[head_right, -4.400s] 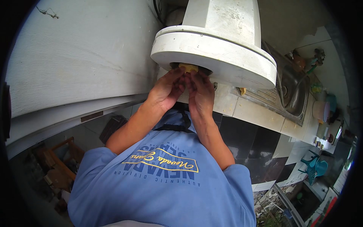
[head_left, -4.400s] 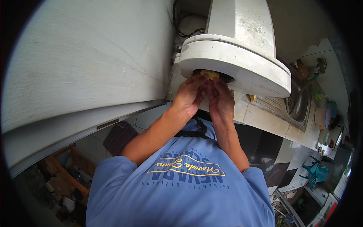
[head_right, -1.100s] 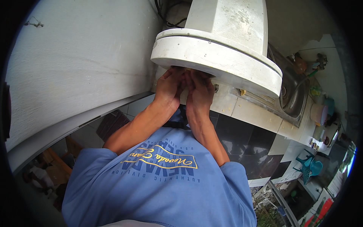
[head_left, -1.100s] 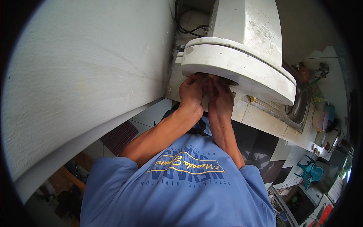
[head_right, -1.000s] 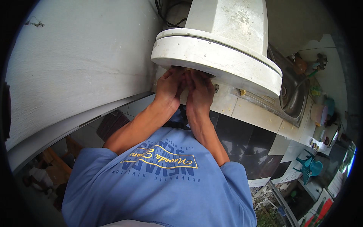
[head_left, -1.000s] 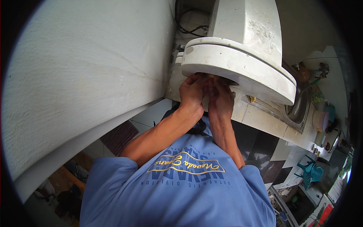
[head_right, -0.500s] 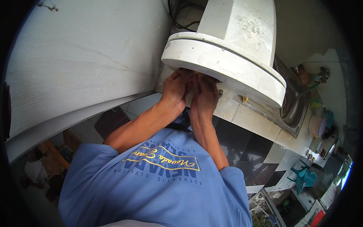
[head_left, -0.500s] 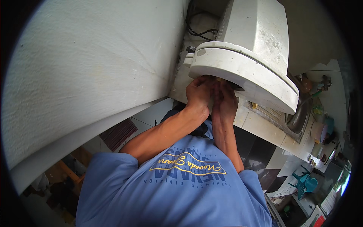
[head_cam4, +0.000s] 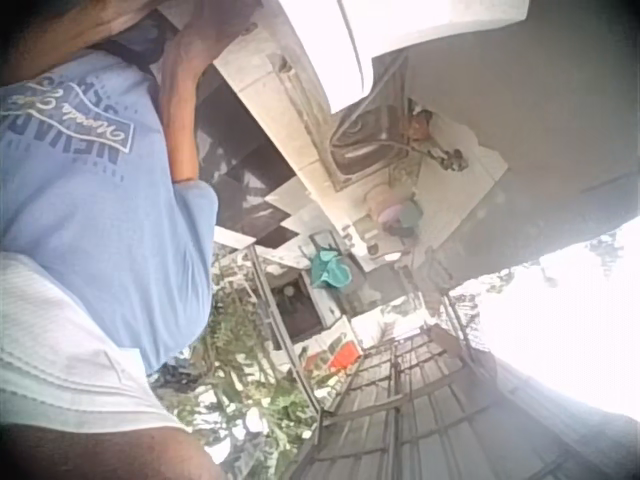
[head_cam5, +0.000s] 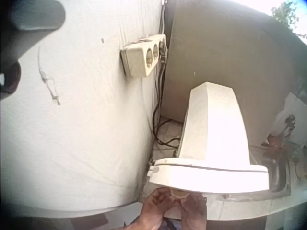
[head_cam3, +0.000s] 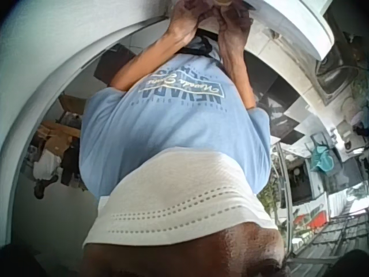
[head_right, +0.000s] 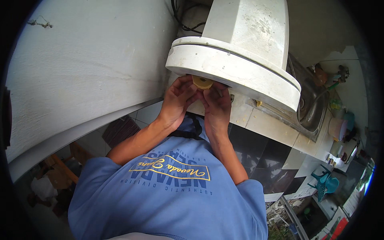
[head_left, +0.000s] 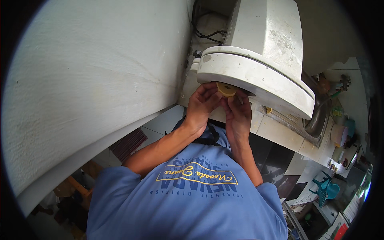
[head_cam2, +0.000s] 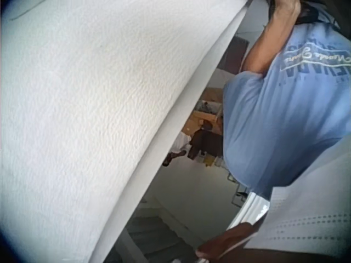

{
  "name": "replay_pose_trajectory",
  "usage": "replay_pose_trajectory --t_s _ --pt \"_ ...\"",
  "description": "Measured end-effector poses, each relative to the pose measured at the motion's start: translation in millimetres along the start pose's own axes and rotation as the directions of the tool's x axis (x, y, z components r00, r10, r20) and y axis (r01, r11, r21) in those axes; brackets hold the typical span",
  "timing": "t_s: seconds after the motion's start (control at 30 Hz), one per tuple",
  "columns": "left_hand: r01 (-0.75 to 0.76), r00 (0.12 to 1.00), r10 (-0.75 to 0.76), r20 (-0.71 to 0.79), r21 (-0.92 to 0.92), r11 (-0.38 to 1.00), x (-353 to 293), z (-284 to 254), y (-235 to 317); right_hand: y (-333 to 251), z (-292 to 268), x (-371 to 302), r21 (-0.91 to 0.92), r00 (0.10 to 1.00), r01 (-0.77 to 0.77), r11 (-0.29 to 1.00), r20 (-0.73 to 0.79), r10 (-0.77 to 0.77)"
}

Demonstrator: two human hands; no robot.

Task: The person washes a dental impression under a faucet, then uses a model trimmer to shape a yellow dental cast. They then pick up several dental components and place them into plastic containers on a bench.

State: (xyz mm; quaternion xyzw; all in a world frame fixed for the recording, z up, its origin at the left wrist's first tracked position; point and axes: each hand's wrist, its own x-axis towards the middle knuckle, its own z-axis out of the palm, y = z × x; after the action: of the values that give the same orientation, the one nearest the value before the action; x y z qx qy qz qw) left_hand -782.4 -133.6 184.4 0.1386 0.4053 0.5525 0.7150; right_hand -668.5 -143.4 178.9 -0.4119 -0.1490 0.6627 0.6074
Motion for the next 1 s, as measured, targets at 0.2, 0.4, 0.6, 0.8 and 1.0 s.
replay_pose_trajectory --t_s 0.2,0.4,0.6,0.8,1.0 --pt "0.037 0.994 -0.039 -0.098 -0.021 0.999 2.7 2.9 -2.6 -1.2 0.7 5.4 0.024 1.000 -0.014 1.000 0.009 0.013" --pt "0.135 0.962 -0.144 -0.230 -0.055 0.989 12.1 14.7 -1.3 2.0 4.8 14.5 0.053 0.990 -0.038 0.998 -0.136 0.045" --pt "0.155 0.944 -0.168 -0.285 -0.067 0.986 14.6 21.3 0.8 0.2 8.5 16.3 0.080 0.984 -0.033 0.996 -0.171 0.046" --pt "0.169 0.940 -0.188 -0.285 -0.092 0.981 16.8 21.8 1.8 0.4 9.4 18.0 0.074 0.985 -0.028 0.997 -0.165 0.040" --pt "0.179 0.936 -0.195 -0.294 -0.082 0.980 17.4 21.9 0.5 0.0 9.9 16.4 0.073 0.984 -0.020 0.997 -0.175 0.033"
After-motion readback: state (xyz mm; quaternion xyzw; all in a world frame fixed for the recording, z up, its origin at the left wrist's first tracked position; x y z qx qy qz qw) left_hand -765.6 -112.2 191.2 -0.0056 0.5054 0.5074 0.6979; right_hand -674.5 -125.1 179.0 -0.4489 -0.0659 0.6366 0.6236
